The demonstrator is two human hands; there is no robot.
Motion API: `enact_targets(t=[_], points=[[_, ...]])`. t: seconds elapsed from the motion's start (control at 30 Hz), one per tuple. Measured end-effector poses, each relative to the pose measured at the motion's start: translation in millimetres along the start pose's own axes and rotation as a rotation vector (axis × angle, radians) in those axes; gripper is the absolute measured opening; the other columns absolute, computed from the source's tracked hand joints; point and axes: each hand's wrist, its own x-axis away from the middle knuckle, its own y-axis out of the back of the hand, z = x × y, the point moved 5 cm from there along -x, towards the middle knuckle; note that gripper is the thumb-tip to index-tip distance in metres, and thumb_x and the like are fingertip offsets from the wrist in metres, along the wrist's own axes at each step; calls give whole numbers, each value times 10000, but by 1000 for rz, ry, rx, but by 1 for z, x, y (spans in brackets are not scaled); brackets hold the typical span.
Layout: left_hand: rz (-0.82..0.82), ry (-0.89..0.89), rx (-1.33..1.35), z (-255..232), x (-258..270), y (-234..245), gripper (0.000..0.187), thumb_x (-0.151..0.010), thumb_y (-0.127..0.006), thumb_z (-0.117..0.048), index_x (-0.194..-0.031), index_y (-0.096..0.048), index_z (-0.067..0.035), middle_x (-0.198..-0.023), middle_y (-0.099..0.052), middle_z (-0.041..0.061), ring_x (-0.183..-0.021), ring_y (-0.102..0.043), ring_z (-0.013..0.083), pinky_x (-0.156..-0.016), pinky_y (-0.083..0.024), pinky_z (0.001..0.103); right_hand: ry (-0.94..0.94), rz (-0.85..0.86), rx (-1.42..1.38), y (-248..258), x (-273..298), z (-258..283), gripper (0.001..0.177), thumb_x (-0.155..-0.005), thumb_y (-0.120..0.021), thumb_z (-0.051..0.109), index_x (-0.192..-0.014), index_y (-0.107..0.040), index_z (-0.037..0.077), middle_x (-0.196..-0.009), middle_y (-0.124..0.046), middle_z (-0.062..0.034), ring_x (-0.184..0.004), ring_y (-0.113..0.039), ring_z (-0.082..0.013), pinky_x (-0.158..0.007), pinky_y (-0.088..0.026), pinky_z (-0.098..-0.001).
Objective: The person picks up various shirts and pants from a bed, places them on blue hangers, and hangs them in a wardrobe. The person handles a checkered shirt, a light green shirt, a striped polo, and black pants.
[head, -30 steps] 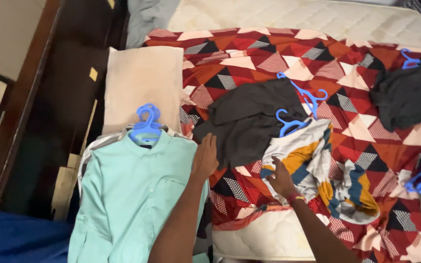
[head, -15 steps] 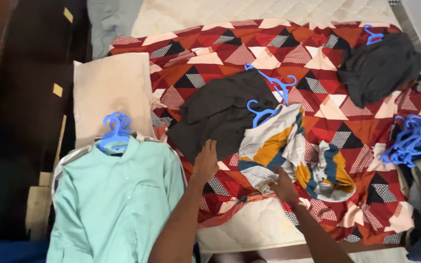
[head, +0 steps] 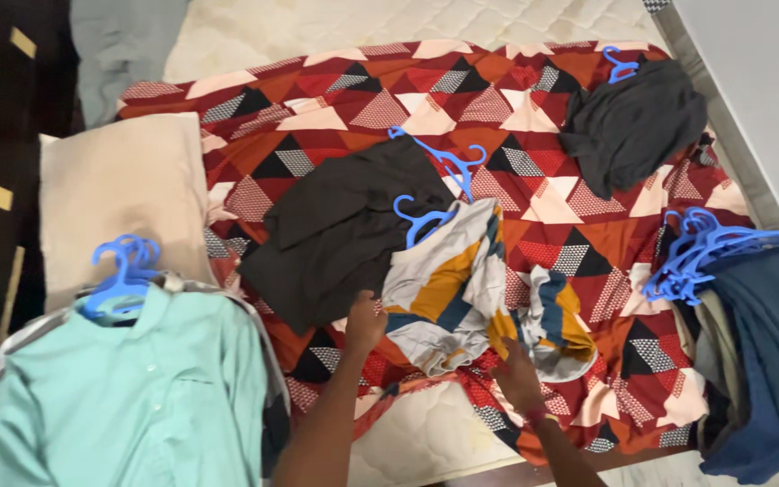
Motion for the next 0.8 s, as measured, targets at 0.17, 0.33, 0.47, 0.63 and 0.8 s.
enact_targets(t=[0.17, 0.33, 0.47, 0.63, 0.8], points=[[31, -10, -112, 5, -5, -44, 404, -836, -678, -99, -1206, -568, 17, -1218, -605, 263, -1186, -590, 454, -995, -488, 509, 82, -60, 131, 24, -2, -45, 716, -687, -795, 111, -1358, -545, 116, -1379, -551, -249, -1294, -478, -445, -1074, -415, -494], [1, 30, -58, 4, -11, -60, 572, -807, -667, -84, -1351, -506, -7, -1373, -502, 262, -1216, -554, 461, -996, -488, 508, 100, 135, 385, 25, -12, -94, 755, -646, -882, 198, -1338, -580, 189, -1300, -610, -141, -1435, -385, -428, -1117, -335, -536], [24, 153, -57, 16, -25, -78, 631, -784, -721, -124, -1361, -497, -4, -1365, -515, 260, -1245, -535, 461, -1028, -461, 511, 13, 324, 166, 16, -16, -121, 614, -658, -842, 224, -1219, -599, 162, -1394, -589, -220, -1177, -639, -393, -968, -539, -492], [-61, 45, -27, 33, -52, -103, 784, -737, -804, -203, -1385, -462, 75, -1355, -514, 334, -1276, -516, 480, -1110, -420, 481, -238, 485, 398, 0, -27, -166, 839, -731, -872, 312, -1468, -504, 152, -1133, -698, -229, -1037, -652, -449, -827, -541, -543], [-3, 87, -56, 49, -64, -127, 911, -722, -845, -235, -1416, -387, 137, -1428, -442, 379, -1347, -439, 488, -1144, -350, 464, 14, 47, 304, 33, -79, -180, 368, -1020, -503, 351, -952, -708, 53, -814, -711, -201, -764, -694, -428, -730, -545, -549]])
